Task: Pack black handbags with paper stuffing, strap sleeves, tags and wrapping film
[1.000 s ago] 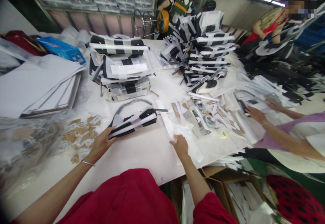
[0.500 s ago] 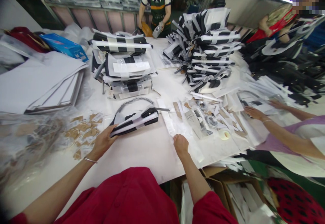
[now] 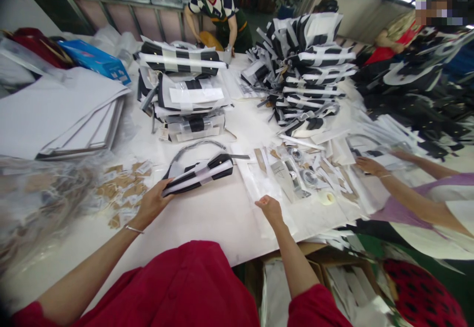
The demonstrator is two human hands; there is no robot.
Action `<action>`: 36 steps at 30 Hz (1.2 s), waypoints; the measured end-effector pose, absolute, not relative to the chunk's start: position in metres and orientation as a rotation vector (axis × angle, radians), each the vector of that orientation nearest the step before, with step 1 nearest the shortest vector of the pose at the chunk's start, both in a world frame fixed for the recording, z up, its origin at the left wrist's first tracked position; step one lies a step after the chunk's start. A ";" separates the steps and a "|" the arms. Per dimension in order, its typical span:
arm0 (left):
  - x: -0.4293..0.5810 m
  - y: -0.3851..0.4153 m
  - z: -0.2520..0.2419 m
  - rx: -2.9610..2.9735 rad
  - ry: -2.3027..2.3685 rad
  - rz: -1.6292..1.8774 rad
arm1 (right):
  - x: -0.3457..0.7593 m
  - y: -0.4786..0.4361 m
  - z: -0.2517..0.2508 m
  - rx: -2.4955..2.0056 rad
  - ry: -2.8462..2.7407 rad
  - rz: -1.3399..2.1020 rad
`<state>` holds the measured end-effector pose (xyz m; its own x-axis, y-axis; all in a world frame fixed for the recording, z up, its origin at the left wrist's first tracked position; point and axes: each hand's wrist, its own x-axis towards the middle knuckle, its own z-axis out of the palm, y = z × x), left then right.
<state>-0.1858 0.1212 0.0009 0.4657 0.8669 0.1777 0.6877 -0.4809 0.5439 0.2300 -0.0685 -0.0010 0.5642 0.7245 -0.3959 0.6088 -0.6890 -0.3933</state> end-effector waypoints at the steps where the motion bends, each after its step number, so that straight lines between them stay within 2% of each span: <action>1: -0.186 0.121 0.000 2.320 1.301 0.619 | 0.231 -0.069 -0.001 -2.569 -1.098 0.819; 8: -0.187 0.122 0.000 2.293 1.304 0.643 | 0.231 -0.067 -0.003 -2.362 -0.826 0.930; 21: -0.186 0.122 0.004 2.221 1.304 0.647 | 0.205 -0.044 0.012 -2.464 -0.973 0.752; 30: -0.193 0.125 0.010 2.057 1.331 0.722 | 0.087 -0.020 0.007 -2.498 -1.773 0.668; 36: -0.196 0.130 0.014 1.934 1.377 0.798 | 0.031 -0.024 -0.004 -2.325 -2.014 0.946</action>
<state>-0.1961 0.1302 0.0139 0.2717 0.9552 0.1170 0.5761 -0.2589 0.7753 0.0313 -0.0241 -0.0041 0.0451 0.8806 -0.4718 0.9255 -0.2146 -0.3120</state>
